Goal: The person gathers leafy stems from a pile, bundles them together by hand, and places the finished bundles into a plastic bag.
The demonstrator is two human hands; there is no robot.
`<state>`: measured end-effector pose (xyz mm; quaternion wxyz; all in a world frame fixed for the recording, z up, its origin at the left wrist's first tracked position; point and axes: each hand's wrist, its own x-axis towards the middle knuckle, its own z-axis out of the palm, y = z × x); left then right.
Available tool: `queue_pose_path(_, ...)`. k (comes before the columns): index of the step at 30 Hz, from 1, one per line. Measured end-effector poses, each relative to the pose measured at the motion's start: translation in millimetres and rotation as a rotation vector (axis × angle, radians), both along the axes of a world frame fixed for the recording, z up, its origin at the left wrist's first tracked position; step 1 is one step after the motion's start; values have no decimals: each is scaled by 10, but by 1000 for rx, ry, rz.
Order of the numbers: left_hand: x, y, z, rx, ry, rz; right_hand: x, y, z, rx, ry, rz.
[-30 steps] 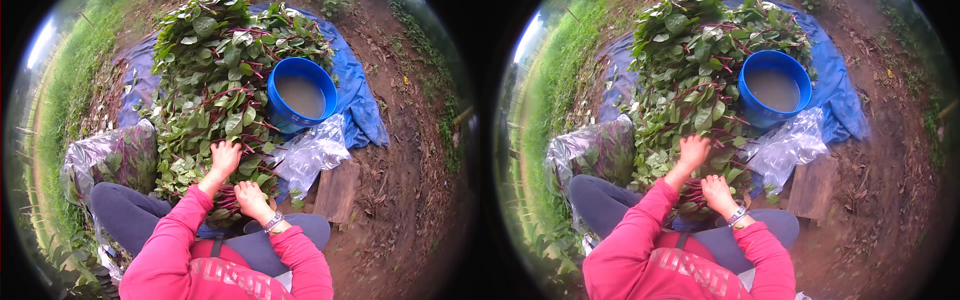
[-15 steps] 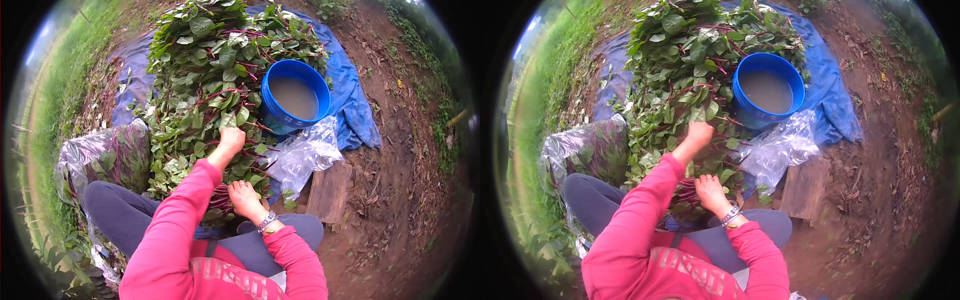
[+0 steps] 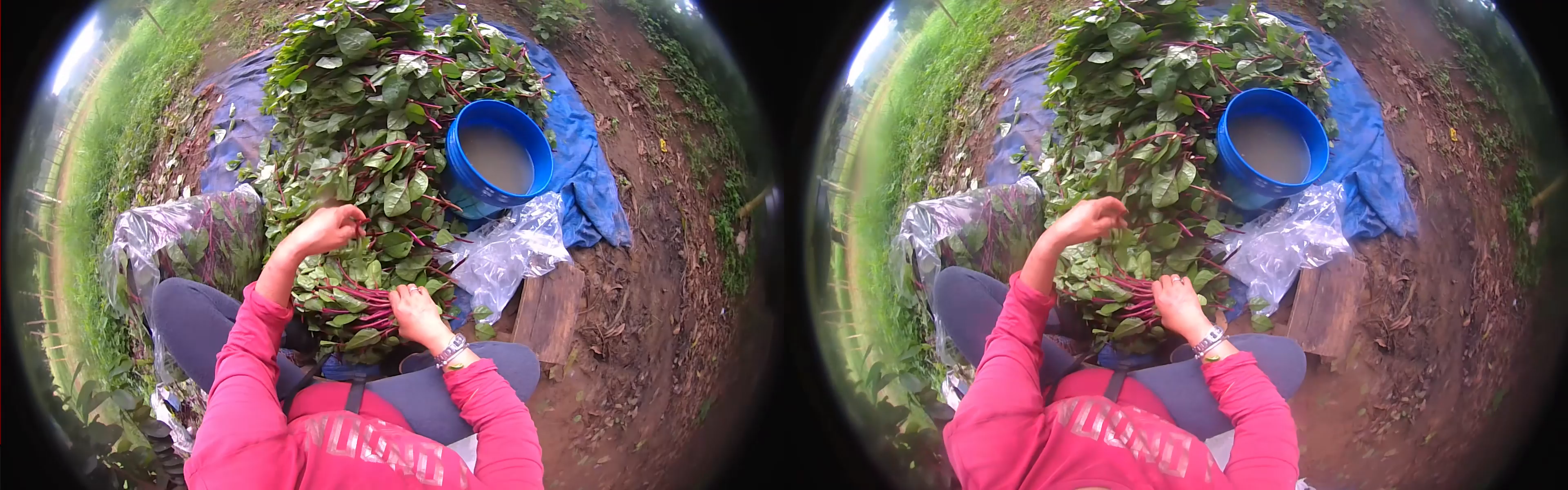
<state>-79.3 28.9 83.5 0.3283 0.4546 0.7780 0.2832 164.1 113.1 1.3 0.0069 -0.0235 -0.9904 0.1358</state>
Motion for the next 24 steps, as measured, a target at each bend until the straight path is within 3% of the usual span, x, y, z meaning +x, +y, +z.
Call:
queue_pose_path(1,-5,-11,34,25,-117,61,2,10,6,2,-3,8)
queue_pose_path(3,-35,-20,132,-26,158,97,17,3,10,-9,44,28)
queue_pose_path(7,38,-56,92,228,661,66,18,-4,50,-19,50,68)
queue_pose_path(9,217,29,-197,253,460,59,14,-21,62,-11,51,73)
queue_pose_path(11,552,37,-508,143,88,68,11,-39,65,55,78,54)
queue_pose_path(13,766,-59,-800,35,86,-223,11,-74,107,87,79,30)
queue_pose_path(17,888,-134,-1133,69,-141,-127,64,-113,105,148,70,-19)
queue_pose_path(21,823,-148,-1218,-38,-104,-251,77,-118,147,141,119,-19)
queue_pose_path(23,772,-56,-1141,-223,-265,-372,58,-82,72,118,85,-27)
queue_pose_path(24,702,28,-1065,-341,-184,-451,43,-65,48,104,79,-38)
